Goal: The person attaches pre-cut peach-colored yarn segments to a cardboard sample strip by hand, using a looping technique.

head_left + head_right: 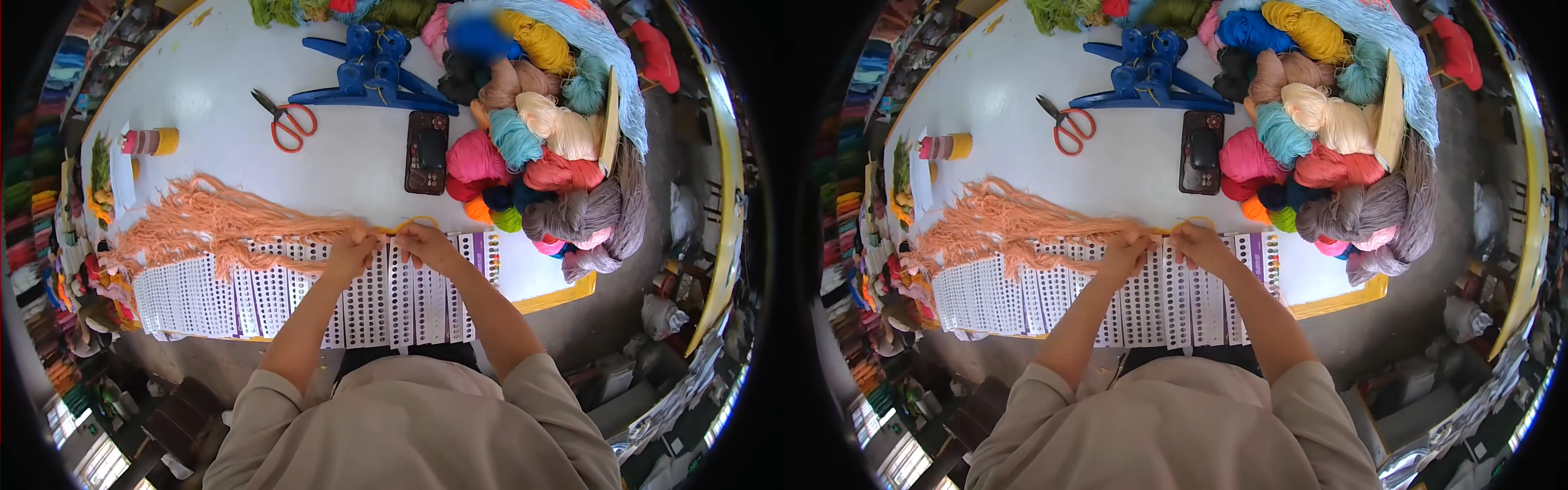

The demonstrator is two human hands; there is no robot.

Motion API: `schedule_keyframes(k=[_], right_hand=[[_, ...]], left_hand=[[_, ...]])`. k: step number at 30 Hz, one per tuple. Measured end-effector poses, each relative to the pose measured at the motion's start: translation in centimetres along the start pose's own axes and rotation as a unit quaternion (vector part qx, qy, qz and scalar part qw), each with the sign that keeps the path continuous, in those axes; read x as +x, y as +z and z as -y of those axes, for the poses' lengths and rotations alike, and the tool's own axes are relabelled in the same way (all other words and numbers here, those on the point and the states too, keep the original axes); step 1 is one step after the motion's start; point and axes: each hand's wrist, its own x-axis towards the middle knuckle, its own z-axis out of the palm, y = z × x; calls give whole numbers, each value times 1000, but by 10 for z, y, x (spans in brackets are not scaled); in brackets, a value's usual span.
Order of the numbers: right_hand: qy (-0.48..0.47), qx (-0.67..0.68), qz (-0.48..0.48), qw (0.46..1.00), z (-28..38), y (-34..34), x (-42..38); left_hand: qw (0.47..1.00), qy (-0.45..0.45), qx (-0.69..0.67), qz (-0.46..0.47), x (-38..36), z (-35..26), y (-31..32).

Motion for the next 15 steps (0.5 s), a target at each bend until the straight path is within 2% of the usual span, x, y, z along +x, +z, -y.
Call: schedule_keyframes(k=[4,6,10,12,13,15], right_hand=[[3,2,7,1000,4,-2,-2],[-6,3,11,1000,6,-2,-3],[-8,6,19,1000,1,-3,-1],[-18,5,25,1000,1,-3,0],[-18,5,27,999,3,-3,0],[-12,-8,18,1000,8,-2,-2]], left_hand=[[995,-36,-79,51,0,1,-6],[998,-3,16,52,3,1,-1],[999,28,22,35,-2,-1,4],[987,-22,-122,105,-14,-9,-1],[987,-22,-123,103,-22,-18,3],[968,-79,-170,168,-37,-32,14]])
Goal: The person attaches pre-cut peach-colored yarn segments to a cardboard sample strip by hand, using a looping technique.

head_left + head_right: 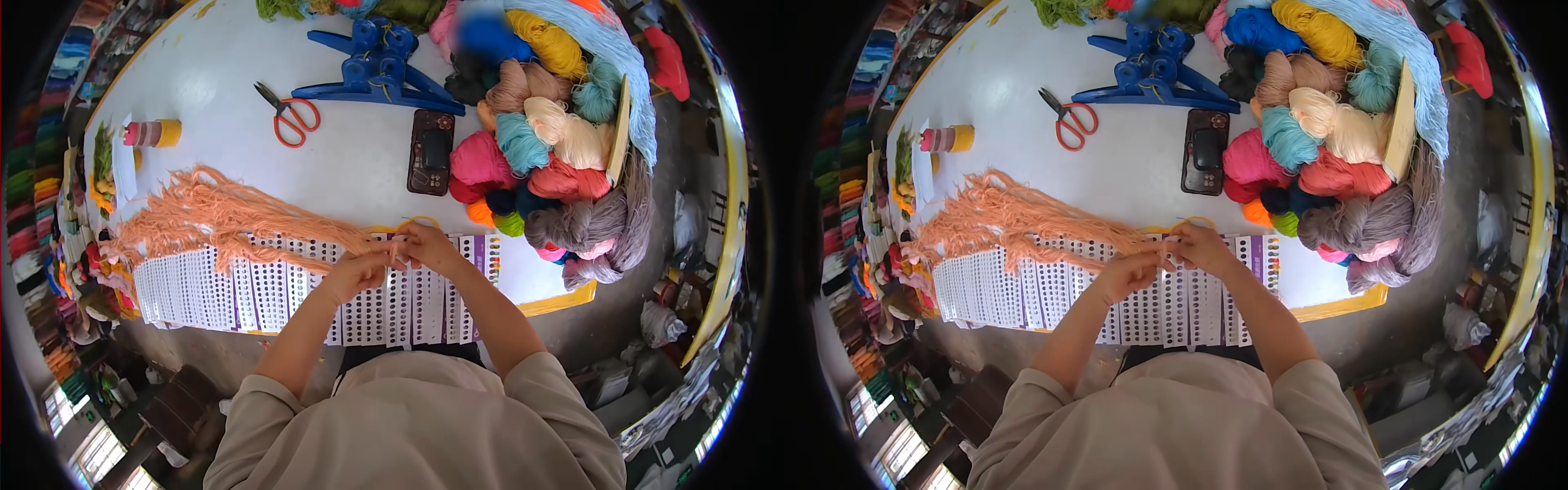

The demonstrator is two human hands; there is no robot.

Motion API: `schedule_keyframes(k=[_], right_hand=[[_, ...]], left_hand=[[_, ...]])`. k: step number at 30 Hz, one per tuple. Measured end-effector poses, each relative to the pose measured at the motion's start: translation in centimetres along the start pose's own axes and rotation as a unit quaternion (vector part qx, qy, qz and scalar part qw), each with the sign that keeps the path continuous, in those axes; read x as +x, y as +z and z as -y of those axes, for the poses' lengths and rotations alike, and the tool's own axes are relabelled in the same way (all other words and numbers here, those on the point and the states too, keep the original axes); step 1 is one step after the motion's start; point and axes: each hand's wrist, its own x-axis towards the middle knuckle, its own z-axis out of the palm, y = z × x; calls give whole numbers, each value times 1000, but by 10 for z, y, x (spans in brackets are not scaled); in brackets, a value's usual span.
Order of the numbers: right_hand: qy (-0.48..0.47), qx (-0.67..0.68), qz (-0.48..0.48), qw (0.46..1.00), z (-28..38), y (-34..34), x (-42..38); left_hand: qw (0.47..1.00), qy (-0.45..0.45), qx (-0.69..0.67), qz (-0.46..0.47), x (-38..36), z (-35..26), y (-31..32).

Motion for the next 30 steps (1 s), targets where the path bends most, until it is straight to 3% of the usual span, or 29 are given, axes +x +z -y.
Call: schedule_keyframes(k=[2,4,5,6,7,8,10,11,12,13,15,16,18,21,22,23,24,25,26,27,28,29,30], right_hand=[[-18,15,13,1000,-10,-1,3],[-36,29,24,999,-15,-3,4],[-37,6,28,999,-14,-5,4],[-38,-16,32,999,-13,-5,3],[-37,-16,33,999,-14,-5,4],[-38,-37,11,999,-17,-5,6],[-39,-53,-11,998,-16,0,8],[-6,-38,-34,999,-6,4,5],[28,-23,-58,998,0,6,5],[28,-22,-59,998,0,7,6],[25,-37,-70,997,0,8,5],[25,-38,-71,996,-2,9,7],[31,-22,-74,997,-8,11,14],[19,-43,-88,995,-8,14,14],[16,-45,-89,995,-8,15,14],[9,-56,-99,993,-9,16,14],[2,-68,-107,992,-10,18,14],[3,-78,-115,990,-11,19,14],[-7,-90,-126,988,-13,22,13],[-20,-104,-137,985,-12,25,12],[-2,-148,-138,979,-5,28,7],[-66,-190,-183,962,-10,39,6],[-126,-230,-228,938,-17,47,3]], left_hand=[[998,-8,63,-30,9,13,6],[929,108,344,-80,28,36,1],[930,109,342,-80,32,39,-5],[829,218,506,-95,33,42,-14],[688,316,645,-104,32,41,-21],[688,316,645,-104,28,39,-30],[857,261,412,-169,11,28,-56],[953,137,226,-151,-14,2,-58],[992,5,26,-125,-47,-32,-50],[982,44,4,-183,-68,-52,-43],[952,139,-26,-273,-102,-72,-95],[946,146,10,-290,-117,-92,-77],[938,239,-123,-217,-138,-103,-145],[909,330,-121,-224,-150,-126,-156],[868,326,25,-373,-143,-128,-133],[788,307,169,-506,-136,-127,-101],[787,275,262,-485,-142,-120,-90],[761,336,370,-414,-133,-98,-114],[837,239,316,-376,-140,-89,-105],[889,248,201,-329,-137,-79,-69],[920,202,138,-305,-140,-73,-43],[942,253,57,-213,-140,-59,-30],[943,271,67,-180,-135,-46,-29]])
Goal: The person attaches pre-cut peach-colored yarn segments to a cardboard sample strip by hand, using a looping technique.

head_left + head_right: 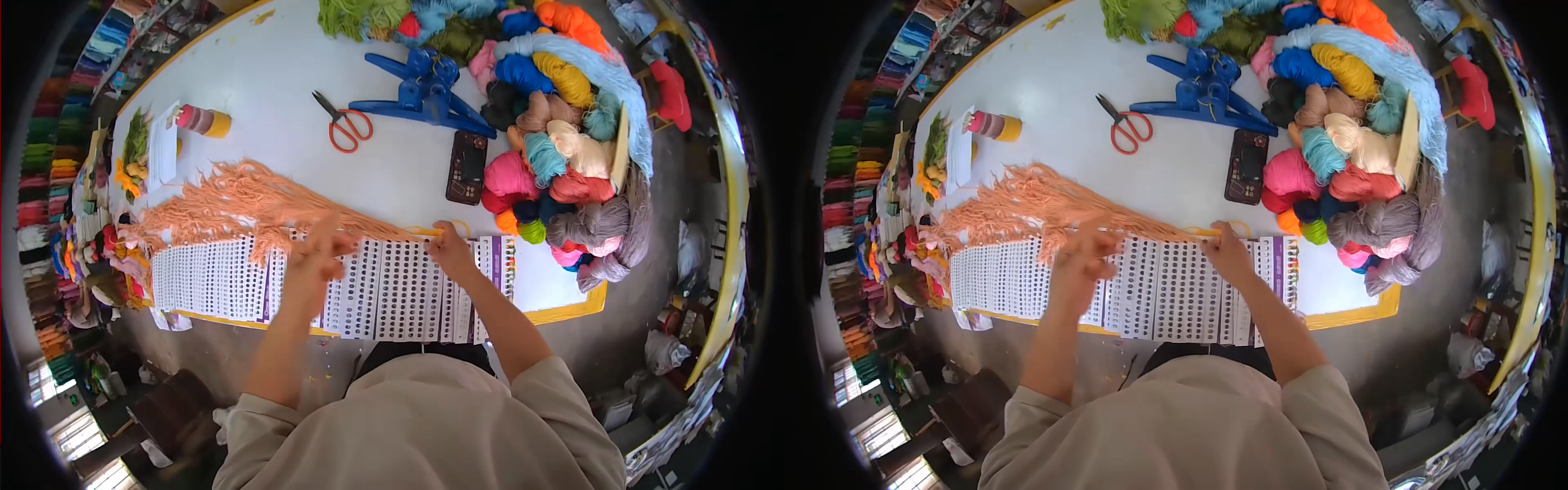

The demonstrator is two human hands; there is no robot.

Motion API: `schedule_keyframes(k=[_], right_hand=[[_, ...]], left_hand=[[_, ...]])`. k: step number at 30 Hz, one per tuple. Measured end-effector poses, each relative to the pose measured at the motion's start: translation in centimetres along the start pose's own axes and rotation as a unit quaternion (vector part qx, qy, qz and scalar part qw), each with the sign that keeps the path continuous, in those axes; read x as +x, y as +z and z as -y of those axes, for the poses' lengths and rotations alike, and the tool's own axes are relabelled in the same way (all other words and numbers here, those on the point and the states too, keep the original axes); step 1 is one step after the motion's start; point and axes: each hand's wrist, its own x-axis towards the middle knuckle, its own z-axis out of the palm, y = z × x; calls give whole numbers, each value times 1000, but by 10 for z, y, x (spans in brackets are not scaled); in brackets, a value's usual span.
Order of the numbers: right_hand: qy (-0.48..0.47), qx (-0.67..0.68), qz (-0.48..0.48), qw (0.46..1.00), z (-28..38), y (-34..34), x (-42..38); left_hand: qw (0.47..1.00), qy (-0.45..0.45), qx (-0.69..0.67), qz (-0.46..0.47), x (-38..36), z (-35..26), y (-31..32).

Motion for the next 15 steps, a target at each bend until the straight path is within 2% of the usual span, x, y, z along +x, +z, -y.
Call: schedule_keyframes(k=[1,2,3,4,6,7,8,10,11,15], right_hand=[[-27,60,-39,997,17,3,-10],[-21,164,-13,986,47,0,-24],[-16,266,15,964,85,-8,-42],[2,332,61,941,121,-17,-61],[-16,342,113,933,169,-27,-94],[-39,335,100,936,197,-24,-115],[-48,332,96,937,199,-19,-120],[-104,382,97,913,203,-13,-126],[-86,349,90,929,209,-19,-135],[-44,356,96,929,212,-16,-153]], left_hand=[[993,1,-107,56,-7,-1,12],[971,2,-212,114,-15,-3,21],[952,-9,-260,160,-20,2,21],[950,-2,-263,166,-27,4,22],[952,62,-218,207,-41,6,29],[963,26,-182,198,-56,-1,35],[961,34,-181,206,-65,-5,38],[985,35,-80,152,-79,-12,40],[985,77,-68,135,-83,-10,39],[978,83,-124,148,-96,-12,33]])
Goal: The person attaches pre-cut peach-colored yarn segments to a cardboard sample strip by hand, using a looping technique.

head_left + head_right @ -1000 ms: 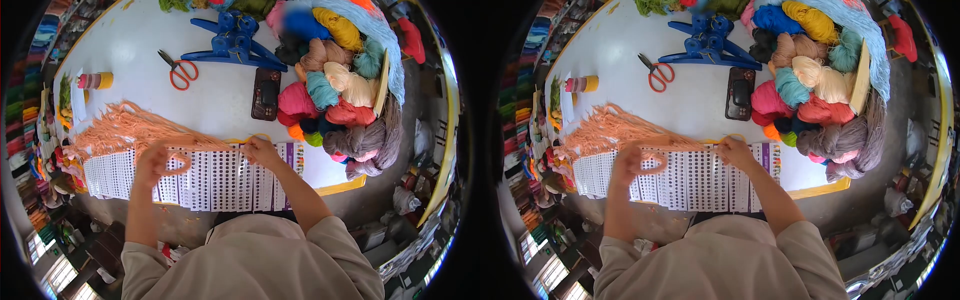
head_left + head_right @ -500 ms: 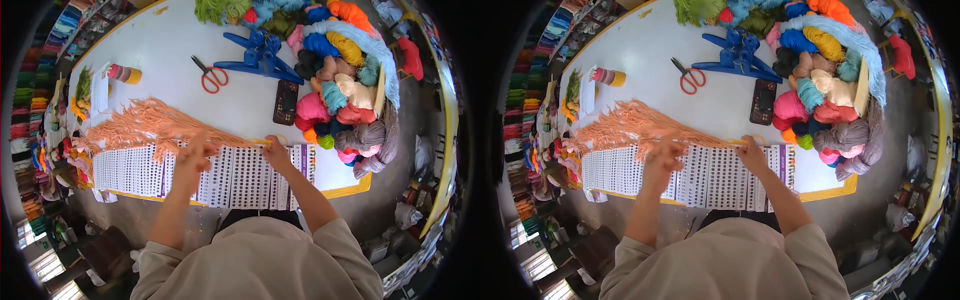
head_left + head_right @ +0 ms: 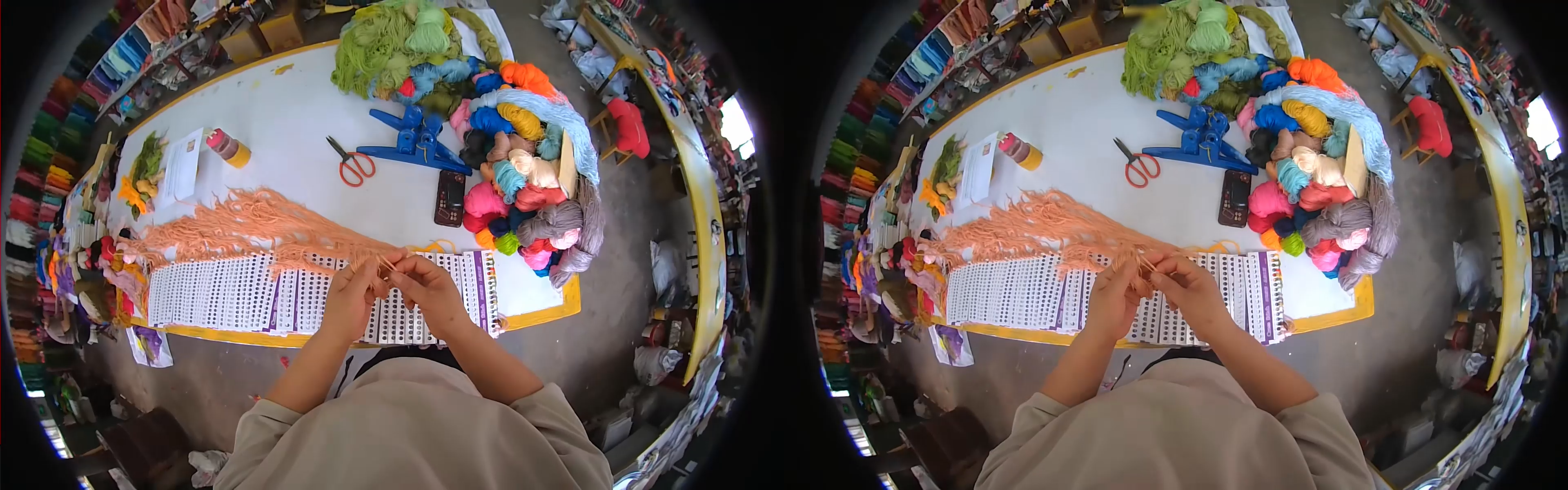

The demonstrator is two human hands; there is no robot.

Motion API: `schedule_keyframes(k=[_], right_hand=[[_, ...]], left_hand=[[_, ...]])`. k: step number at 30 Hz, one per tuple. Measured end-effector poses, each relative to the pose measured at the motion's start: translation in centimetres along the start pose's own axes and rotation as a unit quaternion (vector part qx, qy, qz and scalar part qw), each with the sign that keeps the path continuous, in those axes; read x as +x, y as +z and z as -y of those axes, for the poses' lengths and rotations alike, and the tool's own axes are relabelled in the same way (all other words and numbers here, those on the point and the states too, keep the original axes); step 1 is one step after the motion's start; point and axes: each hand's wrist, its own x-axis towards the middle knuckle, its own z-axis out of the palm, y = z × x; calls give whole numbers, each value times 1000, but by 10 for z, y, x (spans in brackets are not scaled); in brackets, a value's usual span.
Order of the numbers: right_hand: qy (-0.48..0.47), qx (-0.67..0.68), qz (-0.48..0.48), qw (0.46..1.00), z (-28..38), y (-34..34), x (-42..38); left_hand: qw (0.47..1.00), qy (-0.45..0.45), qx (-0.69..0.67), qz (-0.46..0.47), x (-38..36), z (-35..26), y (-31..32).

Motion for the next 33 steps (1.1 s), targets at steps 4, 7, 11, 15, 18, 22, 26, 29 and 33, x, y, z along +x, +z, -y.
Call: schedule_keyframes(k=[4,7,11,15,18,22,26,29,33], right_hand=[[14,122,-16,992,5,6,-12],[24,196,-25,980,6,7,-20],[-22,72,-49,996,6,12,-29],[-52,26,-20,998,11,18,-41],[-56,36,-27,997,13,19,-47],[-46,43,-43,997,8,15,-49],[-43,95,-43,994,6,14,-50],[-46,120,-49,991,7,15,-50],[-17,154,-50,987,15,17,-50]], left_hand=[[1000,0,-17,10,-11,-4,2],[998,9,-41,39,-18,-4,4],[993,-2,-47,106,-27,-1,7],[992,35,78,90,-40,-2,23],[988,44,127,76,-40,0,24],[995,47,59,66,-41,1,25],[997,48,21,52,-41,1,24],[997,50,0,60,-40,3,20],[997,9,-62,49,-40,2,13]])
